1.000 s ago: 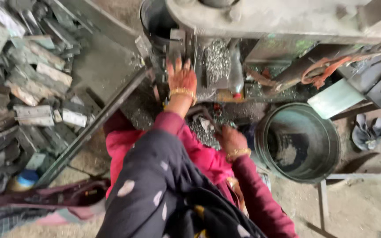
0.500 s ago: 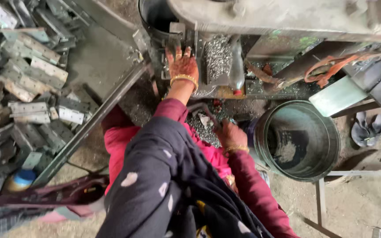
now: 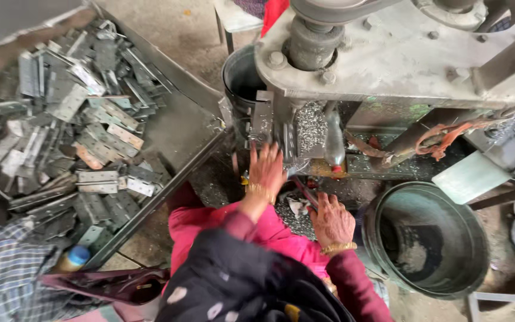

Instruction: The person picks up metal hinge pieces from a bin and places them one at a time into a stamping or punching machine to process them, then returns them to another container.

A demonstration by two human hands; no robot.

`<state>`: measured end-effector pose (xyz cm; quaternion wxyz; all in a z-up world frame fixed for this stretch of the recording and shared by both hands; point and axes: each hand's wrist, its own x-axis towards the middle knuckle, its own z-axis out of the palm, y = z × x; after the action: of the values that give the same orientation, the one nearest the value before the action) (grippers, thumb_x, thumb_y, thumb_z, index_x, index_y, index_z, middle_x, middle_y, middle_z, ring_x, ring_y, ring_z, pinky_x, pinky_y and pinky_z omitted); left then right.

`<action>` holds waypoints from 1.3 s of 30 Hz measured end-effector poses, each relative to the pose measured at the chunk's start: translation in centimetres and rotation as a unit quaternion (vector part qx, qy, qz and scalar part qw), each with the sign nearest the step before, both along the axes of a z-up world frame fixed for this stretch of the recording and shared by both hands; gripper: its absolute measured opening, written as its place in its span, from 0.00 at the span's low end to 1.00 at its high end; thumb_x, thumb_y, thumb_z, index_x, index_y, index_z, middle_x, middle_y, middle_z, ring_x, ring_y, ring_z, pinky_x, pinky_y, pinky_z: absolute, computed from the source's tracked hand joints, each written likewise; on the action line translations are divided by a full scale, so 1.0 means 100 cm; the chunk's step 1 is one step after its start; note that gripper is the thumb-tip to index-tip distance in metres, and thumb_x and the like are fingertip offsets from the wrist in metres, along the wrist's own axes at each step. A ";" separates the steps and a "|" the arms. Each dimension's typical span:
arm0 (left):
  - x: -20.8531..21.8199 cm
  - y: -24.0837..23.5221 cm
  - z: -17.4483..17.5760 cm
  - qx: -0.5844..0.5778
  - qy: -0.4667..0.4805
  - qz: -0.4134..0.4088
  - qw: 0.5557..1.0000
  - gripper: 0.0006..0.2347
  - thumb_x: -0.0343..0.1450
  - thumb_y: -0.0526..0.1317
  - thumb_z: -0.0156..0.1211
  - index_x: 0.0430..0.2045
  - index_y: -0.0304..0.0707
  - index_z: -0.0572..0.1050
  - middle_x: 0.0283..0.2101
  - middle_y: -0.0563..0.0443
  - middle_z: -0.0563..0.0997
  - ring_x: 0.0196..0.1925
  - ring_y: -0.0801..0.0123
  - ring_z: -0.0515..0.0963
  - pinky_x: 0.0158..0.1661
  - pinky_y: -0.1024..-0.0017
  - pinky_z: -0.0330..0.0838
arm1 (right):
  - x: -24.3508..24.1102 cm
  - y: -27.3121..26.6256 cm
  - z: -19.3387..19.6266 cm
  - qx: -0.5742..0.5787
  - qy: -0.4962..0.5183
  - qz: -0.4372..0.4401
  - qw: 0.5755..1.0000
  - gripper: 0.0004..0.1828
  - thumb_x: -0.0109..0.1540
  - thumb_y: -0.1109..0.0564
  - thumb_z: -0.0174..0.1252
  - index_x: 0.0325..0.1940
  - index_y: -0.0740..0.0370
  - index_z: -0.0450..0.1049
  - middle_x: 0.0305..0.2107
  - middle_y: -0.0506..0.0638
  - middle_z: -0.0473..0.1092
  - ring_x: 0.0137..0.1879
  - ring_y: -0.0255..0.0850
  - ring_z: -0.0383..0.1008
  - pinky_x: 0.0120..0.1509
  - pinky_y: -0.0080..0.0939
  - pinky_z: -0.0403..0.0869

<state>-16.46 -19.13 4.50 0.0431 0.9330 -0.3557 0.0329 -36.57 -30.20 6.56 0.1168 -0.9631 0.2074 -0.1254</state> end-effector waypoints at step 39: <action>0.020 -0.031 0.007 0.099 0.007 0.072 0.992 0.16 0.73 0.40 0.45 0.50 0.47 0.79 0.73 0.53 0.62 0.78 0.55 0.51 0.71 0.42 0.30 | 0.003 -0.041 -0.137 0.124 0.150 -0.023 0.981 0.21 0.62 0.36 0.59 0.45 0.54 0.74 0.35 0.60 0.76 0.42 0.61 0.77 0.43 0.61 0.74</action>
<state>-14.41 -22.19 5.18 -0.0496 0.9561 -0.2889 -0.0064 -36.24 -34.26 -7.11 0.2000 -0.9440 0.2587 0.0445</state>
